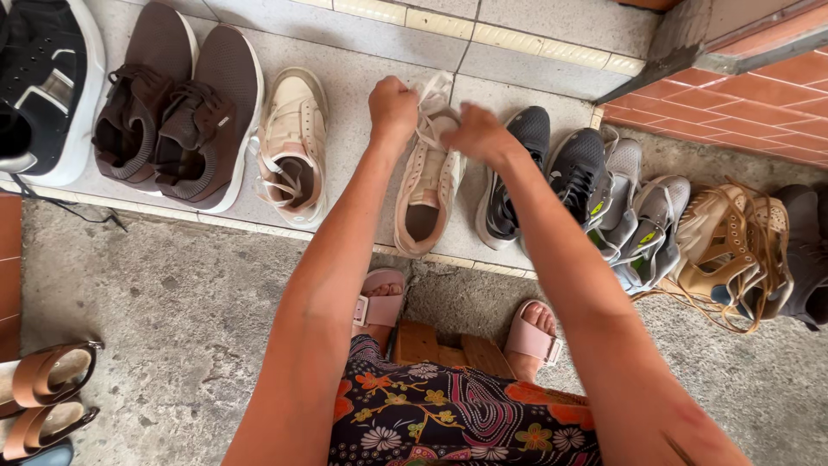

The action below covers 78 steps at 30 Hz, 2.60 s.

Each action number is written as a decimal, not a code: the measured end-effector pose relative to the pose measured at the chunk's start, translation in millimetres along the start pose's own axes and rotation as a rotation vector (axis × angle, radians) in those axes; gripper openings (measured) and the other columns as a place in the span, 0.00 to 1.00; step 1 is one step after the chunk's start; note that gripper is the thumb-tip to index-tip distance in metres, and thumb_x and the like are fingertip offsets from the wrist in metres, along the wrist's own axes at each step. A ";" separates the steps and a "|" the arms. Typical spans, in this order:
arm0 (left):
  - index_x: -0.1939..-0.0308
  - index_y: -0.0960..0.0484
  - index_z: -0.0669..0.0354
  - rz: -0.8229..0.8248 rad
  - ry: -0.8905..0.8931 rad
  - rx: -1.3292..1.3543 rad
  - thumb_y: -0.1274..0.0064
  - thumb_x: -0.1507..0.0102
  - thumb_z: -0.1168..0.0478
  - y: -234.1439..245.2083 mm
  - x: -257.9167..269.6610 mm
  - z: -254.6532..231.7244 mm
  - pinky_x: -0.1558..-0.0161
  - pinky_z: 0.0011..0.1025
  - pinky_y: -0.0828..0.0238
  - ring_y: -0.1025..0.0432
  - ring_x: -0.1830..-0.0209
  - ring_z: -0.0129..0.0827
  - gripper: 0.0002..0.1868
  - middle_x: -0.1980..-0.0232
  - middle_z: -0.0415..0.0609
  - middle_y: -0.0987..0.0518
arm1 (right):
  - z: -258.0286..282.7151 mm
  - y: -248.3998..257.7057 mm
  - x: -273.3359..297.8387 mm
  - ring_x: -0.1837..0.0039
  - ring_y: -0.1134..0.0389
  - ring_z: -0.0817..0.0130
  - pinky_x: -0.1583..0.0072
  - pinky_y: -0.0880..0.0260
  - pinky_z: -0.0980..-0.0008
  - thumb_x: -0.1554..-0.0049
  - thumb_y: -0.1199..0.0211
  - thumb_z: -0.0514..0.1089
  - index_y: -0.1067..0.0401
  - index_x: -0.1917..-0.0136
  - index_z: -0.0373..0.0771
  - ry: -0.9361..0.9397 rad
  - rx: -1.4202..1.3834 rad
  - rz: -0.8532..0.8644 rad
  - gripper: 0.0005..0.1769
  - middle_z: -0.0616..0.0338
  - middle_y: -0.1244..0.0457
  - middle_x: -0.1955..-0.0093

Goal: The person unlaces a pair of brown sneakers, then moves to a pair of white sneakers and unlaces them. The person then relaces the white sneakers and ties the laces. The shoes remain on the entryway step throughout.

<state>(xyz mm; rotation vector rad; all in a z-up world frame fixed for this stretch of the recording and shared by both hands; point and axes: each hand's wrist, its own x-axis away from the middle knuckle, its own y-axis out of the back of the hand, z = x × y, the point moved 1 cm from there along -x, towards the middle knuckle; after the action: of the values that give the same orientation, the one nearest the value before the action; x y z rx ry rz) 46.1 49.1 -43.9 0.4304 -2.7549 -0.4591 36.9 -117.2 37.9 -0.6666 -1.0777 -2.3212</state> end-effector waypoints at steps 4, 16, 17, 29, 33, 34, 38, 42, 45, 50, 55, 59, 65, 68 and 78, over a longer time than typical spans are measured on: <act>0.69 0.22 0.68 0.012 0.027 0.017 0.44 0.39 0.66 5.1 2.6 -10.7 0.66 0.39 0.29 0.25 0.70 0.41 0.08 0.69 0.57 0.19 | 26.9 -9.4 50.2 0.61 0.30 0.57 0.57 0.25 0.63 0.49 0.30 0.52 0.72 0.20 0.33 -0.144 0.015 0.298 0.63 0.43 0.32 0.46; 0.65 0.26 0.63 0.052 -0.336 0.224 0.48 0.32 0.64 21.7 53.4 -177.5 0.69 0.30 0.26 0.24 0.73 0.29 0.08 0.71 0.49 0.18 | 22.3 -81.2 74.5 0.32 0.41 0.24 0.43 0.25 0.46 0.33 0.49 0.52 0.63 0.22 0.21 0.122 0.975 -0.131 0.42 0.12 0.53 0.27; 0.66 0.27 0.63 0.083 -0.314 0.271 0.48 0.32 0.63 25.0 60.0 -193.2 0.71 0.29 0.26 0.24 0.74 0.27 0.09 0.71 0.48 0.18 | 28.1 -86.1 84.4 0.25 0.44 0.27 0.39 0.26 0.40 0.33 0.50 0.49 0.59 0.21 0.21 0.129 1.028 -0.023 0.39 0.19 0.55 0.21; 0.68 0.20 0.65 0.209 -0.468 0.757 0.48 0.28 0.68 77.3 121.9 -328.9 0.79 0.25 0.50 0.42 0.80 0.19 0.12 0.74 0.39 0.28 | 59.1 -81.5 103.1 0.28 0.58 0.04 0.33 0.42 0.34 0.39 0.48 0.68 0.65 0.16 0.42 0.052 0.433 0.146 0.51 0.14 0.76 0.21; 0.68 0.20 0.64 0.164 -0.390 0.789 0.48 0.29 0.67 98.9 143.2 -353.5 0.81 0.25 0.50 0.44 0.81 0.18 0.12 0.76 0.38 0.30 | 59.9 -94.5 93.3 0.29 0.60 0.03 0.34 0.45 0.30 0.39 0.49 0.66 0.64 0.16 0.39 0.081 0.502 0.203 0.50 0.14 0.74 0.21; 0.69 0.21 0.64 0.170 -0.401 0.824 0.49 0.30 0.68 102.9 148.7 -357.3 0.82 0.25 0.50 0.43 0.82 0.18 0.12 0.76 0.38 0.29 | 57.2 -98.3 91.8 0.29 0.60 0.02 0.35 0.46 0.30 0.39 0.49 0.66 0.64 0.17 0.38 0.083 0.516 0.209 0.50 0.13 0.74 0.21; 0.77 0.31 0.63 0.201 -0.499 0.899 0.52 0.31 0.74 115.0 162.2 -370.1 0.79 0.27 0.50 0.44 0.84 0.21 0.18 0.80 0.37 0.35 | 42.0 -110.6 76.8 0.30 0.61 0.01 0.37 0.49 0.26 0.38 0.49 0.64 0.63 0.17 0.35 0.096 0.576 0.198 0.49 0.13 0.72 0.20; 0.80 0.35 0.63 0.169 -0.606 0.910 0.54 0.32 0.76 134.8 170.5 -380.8 0.78 0.28 0.50 0.44 0.84 0.22 0.20 0.82 0.38 0.37 | 23.2 -124.1 56.0 0.31 0.63 -0.01 0.38 0.52 0.23 0.38 0.49 0.62 0.63 0.18 0.32 0.155 0.682 0.111 0.49 0.12 0.70 0.20; 0.78 0.35 0.63 0.167 -0.655 1.048 0.54 0.31 0.76 161.4 176.6 -386.7 0.78 0.27 0.51 0.45 0.84 0.22 0.20 0.81 0.38 0.38 | 15.4 -130.5 42.4 0.32 0.64 -0.02 0.40 0.55 0.20 0.37 0.50 0.61 0.63 0.18 0.29 0.168 0.767 -0.024 0.48 0.12 0.69 0.20; 0.77 0.35 0.64 0.241 -0.697 1.170 0.54 0.29 0.76 184.3 186.6 -390.2 0.77 0.27 0.52 0.47 0.83 0.22 0.21 0.80 0.38 0.38 | 24.0 -118.7 51.1 0.21 0.73 0.09 0.38 0.56 0.09 0.33 0.54 0.63 0.58 0.19 0.24 0.190 0.976 0.095 0.46 0.38 0.63 0.15; 0.75 0.36 0.64 0.361 -0.702 1.138 0.53 0.26 0.76 169.1 189.7 -397.2 0.77 0.26 0.53 0.49 0.83 0.22 0.21 0.79 0.39 0.38 | 58.9 -69.5 75.5 0.22 0.68 0.15 0.37 0.55 0.12 0.36 0.57 0.64 0.59 0.17 0.41 0.122 0.726 0.075 0.42 0.36 0.63 0.17; 0.66 0.27 0.65 0.415 -0.475 1.104 0.54 0.27 0.73 182.0 207.8 -387.0 0.78 0.25 0.48 0.43 0.79 0.23 0.11 0.69 0.44 0.27 | 69.5 -30.6 96.9 0.21 0.45 0.50 0.26 0.42 0.47 0.38 0.55 0.65 0.45 0.22 0.46 0.166 0.511 0.158 0.38 0.43 0.47 0.22; 0.55 0.24 0.67 0.808 -0.147 1.177 0.50 0.26 0.70 181.9 252.6 -344.5 0.75 0.23 0.39 0.37 0.76 0.20 0.03 0.57 0.54 0.20 | 30.0 45.8 131.8 0.31 0.38 0.51 0.33 0.37 0.55 0.37 0.49 0.55 0.38 0.29 0.38 0.335 -0.042 0.094 0.29 0.41 0.39 0.33; 0.57 0.24 0.67 0.869 -0.065 1.096 0.51 0.27 0.69 162.0 266.1 -316.5 0.73 0.25 0.36 0.36 0.75 0.22 0.04 0.58 0.52 0.21 | 22.7 55.4 146.2 0.36 0.34 0.51 0.36 0.34 0.60 0.36 0.46 0.51 0.35 0.32 0.34 0.495 -0.267 -0.051 0.25 0.41 0.36 0.38; 0.67 0.25 0.71 0.969 -0.424 0.198 0.48 0.29 0.62 95.5 252.5 -196.7 0.75 0.24 0.34 0.32 0.77 0.28 0.15 0.76 0.47 0.28 | 21.9 -43.5 98.8 0.44 0.30 0.50 0.44 0.29 0.58 0.44 0.28 0.57 0.29 0.41 0.31 -0.081 0.119 -0.010 0.31 0.41 0.33 0.46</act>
<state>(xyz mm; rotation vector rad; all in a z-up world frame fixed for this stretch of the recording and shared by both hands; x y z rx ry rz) -136.3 -2.0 231.3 -1.0450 -2.9614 -0.0157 -59.9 -97.5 86.6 -0.7164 -1.2476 -2.2345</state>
